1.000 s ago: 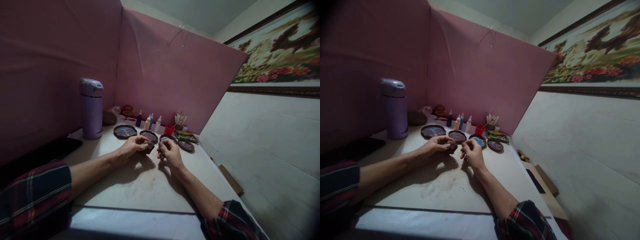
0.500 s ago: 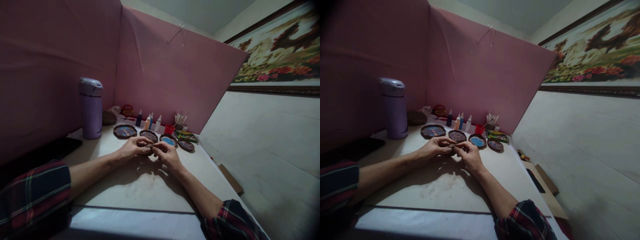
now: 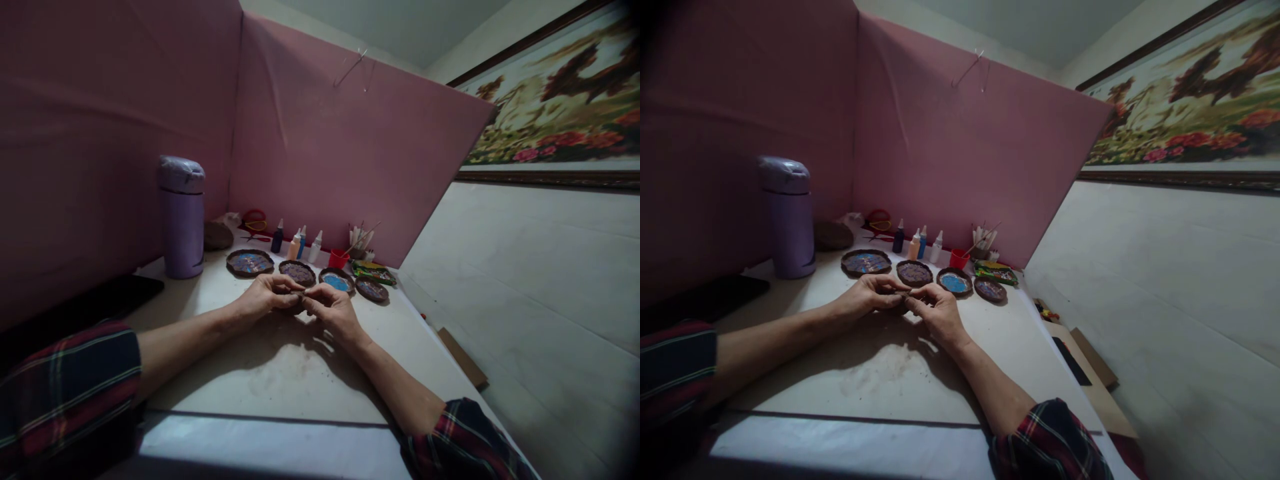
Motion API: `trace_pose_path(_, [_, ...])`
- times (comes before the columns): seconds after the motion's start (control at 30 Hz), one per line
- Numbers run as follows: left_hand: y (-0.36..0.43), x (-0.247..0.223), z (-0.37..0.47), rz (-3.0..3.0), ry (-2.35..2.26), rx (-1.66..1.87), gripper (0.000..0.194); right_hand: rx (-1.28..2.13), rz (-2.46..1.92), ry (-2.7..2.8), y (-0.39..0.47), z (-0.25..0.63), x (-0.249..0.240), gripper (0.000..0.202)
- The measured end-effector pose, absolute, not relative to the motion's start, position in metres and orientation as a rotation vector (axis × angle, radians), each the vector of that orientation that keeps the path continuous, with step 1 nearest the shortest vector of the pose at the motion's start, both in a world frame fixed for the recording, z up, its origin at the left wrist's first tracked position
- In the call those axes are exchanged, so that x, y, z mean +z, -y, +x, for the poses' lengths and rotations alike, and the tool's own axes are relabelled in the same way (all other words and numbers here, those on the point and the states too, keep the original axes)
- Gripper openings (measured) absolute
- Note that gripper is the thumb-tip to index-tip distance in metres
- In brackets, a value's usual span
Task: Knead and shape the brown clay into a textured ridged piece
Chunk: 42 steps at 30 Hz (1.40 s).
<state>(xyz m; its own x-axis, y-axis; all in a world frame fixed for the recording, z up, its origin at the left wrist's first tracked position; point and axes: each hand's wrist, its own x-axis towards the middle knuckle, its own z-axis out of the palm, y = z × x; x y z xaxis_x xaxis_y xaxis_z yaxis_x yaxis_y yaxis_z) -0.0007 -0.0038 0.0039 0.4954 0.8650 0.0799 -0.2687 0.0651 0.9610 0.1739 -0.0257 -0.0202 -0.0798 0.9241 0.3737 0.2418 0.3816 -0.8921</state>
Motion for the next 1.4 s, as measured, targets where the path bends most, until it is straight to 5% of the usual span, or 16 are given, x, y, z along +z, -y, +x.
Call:
trace_pose_path(0.53, [-0.005, -0.008, -0.005, 1.183, -0.549, 0.827, 0.031, 1.147, -1.031, 1.424, 0.029, 0.171, -0.016, 0.034])
trace_pose_path(1.4, [-0.001, -0.004, -0.005, 1.166, -0.59, 0.85, 0.029, 1.021, -1.107, 1.461, 0.031, 0.17, -0.013, 0.032])
